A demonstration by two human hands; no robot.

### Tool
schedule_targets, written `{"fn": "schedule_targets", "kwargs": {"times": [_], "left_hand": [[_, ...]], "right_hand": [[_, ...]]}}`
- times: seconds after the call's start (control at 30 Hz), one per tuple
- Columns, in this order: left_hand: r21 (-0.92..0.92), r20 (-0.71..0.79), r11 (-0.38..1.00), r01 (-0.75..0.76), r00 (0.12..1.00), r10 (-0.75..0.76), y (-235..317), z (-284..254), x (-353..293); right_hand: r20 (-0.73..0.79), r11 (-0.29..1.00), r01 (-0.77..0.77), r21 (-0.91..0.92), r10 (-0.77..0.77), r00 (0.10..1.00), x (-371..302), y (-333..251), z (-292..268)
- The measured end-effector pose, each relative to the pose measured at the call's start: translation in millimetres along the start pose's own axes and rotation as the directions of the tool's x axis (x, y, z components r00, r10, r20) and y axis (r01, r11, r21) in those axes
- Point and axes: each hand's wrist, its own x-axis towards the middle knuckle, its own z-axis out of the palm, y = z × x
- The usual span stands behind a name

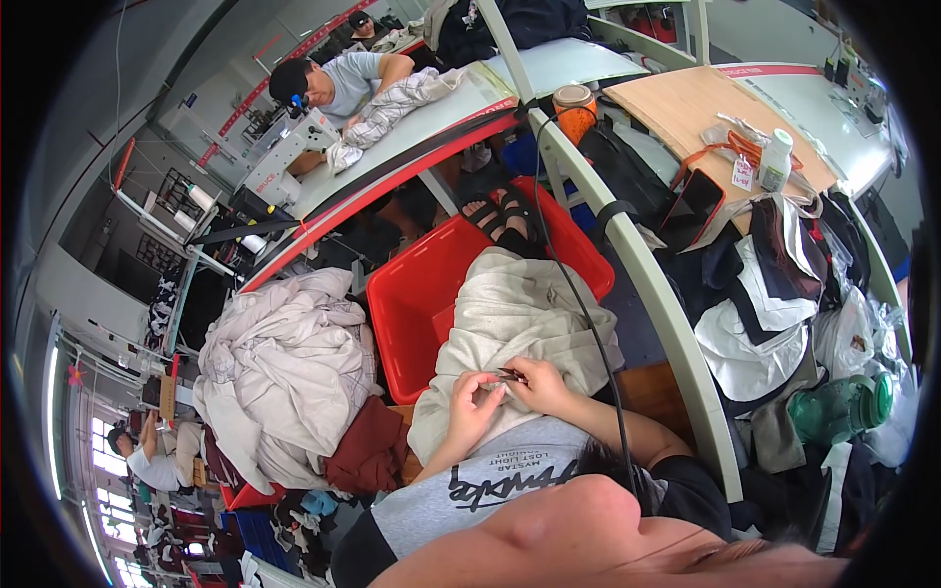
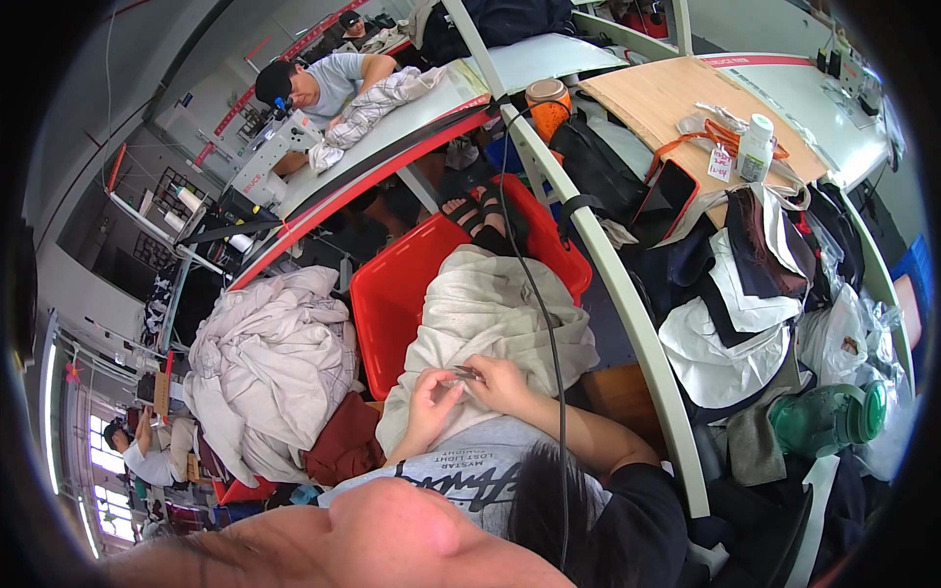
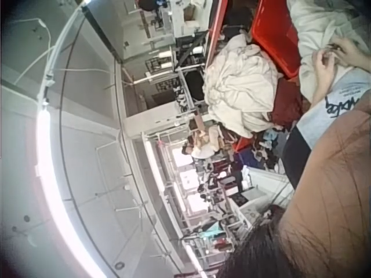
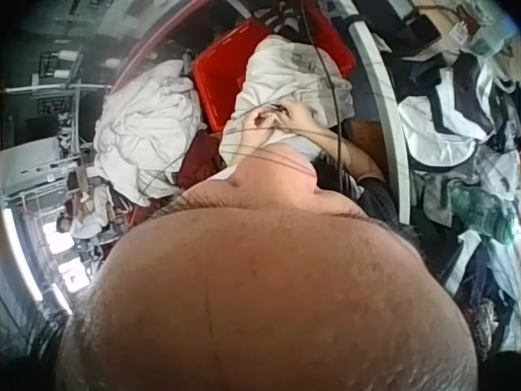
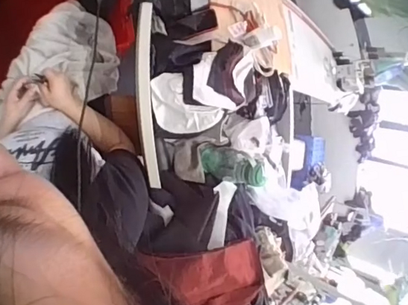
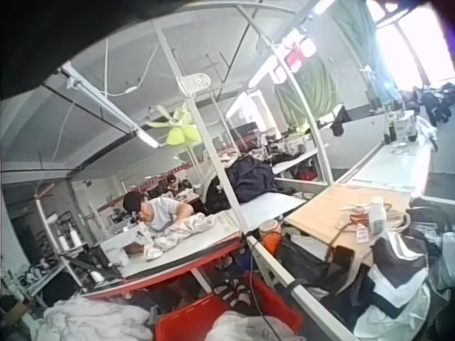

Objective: Trimming excess threads from a white garment using thread snips.

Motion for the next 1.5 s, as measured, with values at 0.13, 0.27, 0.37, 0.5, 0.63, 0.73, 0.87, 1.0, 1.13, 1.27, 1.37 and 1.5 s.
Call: {"fn": "schedule_targets", "kwargs": {"times": [0.13,0.27,0.37,0.5,0.63,0.73,0.87,1.0,1.13,1.27,1.37,1.5], "left_hand": [[0.059,0.010,0.997,-0.040,0.999,0.039,4.9,-0.5,-0.4],[0.047,0.008,0.998,-0.032,0.999,0.032,0.1,0.1,-1.4],[0.094,-0.006,0.994,-0.057,0.998,0.058,-4.8,0.5,-1.5],[0.145,0.011,0.987,-0.070,0.998,0.069,-5.2,-0.3,0.4],[0.162,-0.002,0.983,-0.090,0.996,0.091,-3.7,-0.2,0.3],[0.176,0.004,0.981,-0.084,0.996,0.084,-0.3,-0.1,-1.4],[0.179,0.031,0.982,-0.065,0.998,0.060,-1.9,-2.2,-2.3],[0.091,0.041,0.995,0.038,0.998,-0.042,11.4,-2.8,25.2],[0.156,0.206,0.977,-0.144,0.972,0.110,17.2,-10.9,68.1],[0.157,0.428,0.974,-0.166,0.900,0.084,27.5,-27.6,92.5],[0.108,0.474,0.981,-0.160,0.876,0.091,24.4,-36.5,94.4],[0.039,0.458,0.997,-0.072,0.888,0.046,18.8,-37.1,84.1]], "right_hand": [[-0.012,1.000,0.006,0.021,-0.006,1.000,-1.1,-0.2,0.1],[-0.041,0.999,0.012,0.037,-0.010,0.999,-1.3,1.3,0.5],[-0.050,0.998,-0.009,0.055,0.012,0.999,-0.7,-0.5,-0.8],[-0.074,0.996,-0.012,0.088,0.019,0.997,-0.1,1.9,-0.7],[-0.089,0.995,0.058,0.080,-0.051,0.995,1.0,1.0,-3.0],[-0.087,0.994,0.070,0.087,-0.063,0.994,-0.5,0.8,-3.4],[-0.062,0.979,0.082,0.185,-0.071,0.996,-2.1,-3.7,-4.0],[0.110,0.997,-0.021,0.071,0.013,0.994,6.2,-16.0,-12.0],[0.074,0.988,-0.124,0.088,0.118,0.990,28.7,-7.3,-24.6],[0.070,0.903,-0.284,0.322,0.276,0.959,44.6,-3.7,-40.8],[0.111,0.861,-0.316,0.398,0.297,0.948,36.6,7.1,-39.1],[0.132,0.871,-0.318,0.376,0.290,0.948,22.2,5.7,-41.1]]}}
